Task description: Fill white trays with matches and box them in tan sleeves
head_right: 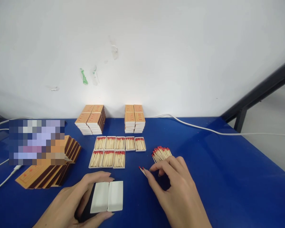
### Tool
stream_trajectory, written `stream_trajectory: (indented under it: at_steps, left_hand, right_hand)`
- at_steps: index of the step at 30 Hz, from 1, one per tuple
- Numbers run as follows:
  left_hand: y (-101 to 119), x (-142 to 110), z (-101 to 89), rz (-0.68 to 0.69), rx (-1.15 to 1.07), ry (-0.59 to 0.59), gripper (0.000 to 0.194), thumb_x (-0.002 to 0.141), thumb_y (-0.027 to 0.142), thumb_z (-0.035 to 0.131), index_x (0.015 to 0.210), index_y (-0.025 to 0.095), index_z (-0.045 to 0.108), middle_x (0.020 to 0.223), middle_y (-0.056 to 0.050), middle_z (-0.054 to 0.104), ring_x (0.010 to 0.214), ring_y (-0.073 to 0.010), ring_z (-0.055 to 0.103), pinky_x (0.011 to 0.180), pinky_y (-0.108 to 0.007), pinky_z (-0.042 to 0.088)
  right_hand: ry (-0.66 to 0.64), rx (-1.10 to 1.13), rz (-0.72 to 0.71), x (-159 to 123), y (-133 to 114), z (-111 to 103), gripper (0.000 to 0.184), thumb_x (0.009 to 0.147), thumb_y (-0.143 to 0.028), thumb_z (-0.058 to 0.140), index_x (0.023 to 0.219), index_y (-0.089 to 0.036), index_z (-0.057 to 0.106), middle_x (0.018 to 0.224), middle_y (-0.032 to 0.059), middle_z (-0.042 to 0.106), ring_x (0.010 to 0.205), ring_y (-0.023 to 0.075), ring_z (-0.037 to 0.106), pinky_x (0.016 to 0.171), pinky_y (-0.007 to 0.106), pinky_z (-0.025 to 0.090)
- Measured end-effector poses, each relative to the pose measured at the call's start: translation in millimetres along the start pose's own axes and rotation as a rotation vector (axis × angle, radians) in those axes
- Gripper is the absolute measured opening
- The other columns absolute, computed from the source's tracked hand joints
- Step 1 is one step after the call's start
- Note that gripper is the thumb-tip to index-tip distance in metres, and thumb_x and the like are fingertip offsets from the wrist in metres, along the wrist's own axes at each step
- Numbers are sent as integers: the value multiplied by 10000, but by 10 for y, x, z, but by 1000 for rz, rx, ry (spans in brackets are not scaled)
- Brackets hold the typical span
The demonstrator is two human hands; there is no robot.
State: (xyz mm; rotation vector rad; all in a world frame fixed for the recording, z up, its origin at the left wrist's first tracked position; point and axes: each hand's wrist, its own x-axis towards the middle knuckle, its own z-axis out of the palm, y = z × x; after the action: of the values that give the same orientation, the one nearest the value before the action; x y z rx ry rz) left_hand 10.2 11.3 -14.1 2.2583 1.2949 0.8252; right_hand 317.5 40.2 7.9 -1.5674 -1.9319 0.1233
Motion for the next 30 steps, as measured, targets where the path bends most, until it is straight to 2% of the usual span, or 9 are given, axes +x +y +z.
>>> stream_trajectory:
  at_steps: [4,8,13,17,20,23,25,28,30]
  left_hand:
    - [4,16,5,13,14,-4,634,972,453,869,1505,344,545,591,158,439,366,-141,462,358,-234,384]
    - [5,13,2,19,23,-8,635,964,435,868,1499,342,539,588,161,506,351,-144,458,360,-241,417]
    - [5,21,-16,6,-13,-2,643,956,401,869,1498,370,525,1009,59,853,515,-147,702,490,-233,586]
    - [23,37,-27,0,-44,-4,646,944,365,875,1495,372,538,1190,27,883,633,-162,803,478,-212,579]
    - [45,47,-43,-13,-61,5,660,937,359,890,1499,388,545,1209,34,884,732,-182,851,601,-228,652]
    - [67,56,-61,-29,-55,-1,667,927,367,906,1491,396,552,1158,44,883,637,-163,802,566,-228,627]
    - [75,59,-69,-14,-53,-5,665,926,361,903,1489,387,549,968,76,854,469,-134,669,453,-223,537]
    - [70,55,-67,-22,-15,-13,658,932,369,907,1488,379,556,618,155,628,378,-141,536,421,-227,482]
    - [56,47,-59,-32,-3,-10,641,937,394,905,1483,373,570,588,160,577,385,-143,535,429,-223,487]
  right_hand:
    - [131,-82,-6,-22,93,-20,381,1145,-621,587,1053,-320,802,901,26,716,889,262,627,716,389,525]
    - [121,-121,-37,-45,129,6,323,1164,-515,596,1056,-285,796,933,38,723,931,266,606,748,390,522]
    - [129,-152,-60,-39,126,28,285,1168,-432,601,1041,-259,787,914,45,704,910,263,586,784,405,524]
    - [56,-80,-37,-44,129,19,286,1154,-474,625,999,-295,785,893,34,709,890,256,611,738,379,537]
    - [-28,-10,-15,-44,100,-8,309,1139,-505,648,942,-317,794,883,28,721,859,247,630,715,364,555]
    - [-70,46,-1,-20,53,-58,366,1117,-568,664,875,-334,807,835,23,710,819,240,646,671,343,568]
    - [-105,79,7,5,37,-96,395,1103,-604,671,847,-342,818,804,20,702,780,229,658,630,326,568]
    - [-113,97,19,31,63,-135,394,1099,-618,668,869,-346,835,810,16,708,750,214,672,612,320,570]
    - [-51,66,23,33,102,-137,382,1106,-608,657,909,-336,839,832,22,714,774,221,673,644,339,575]
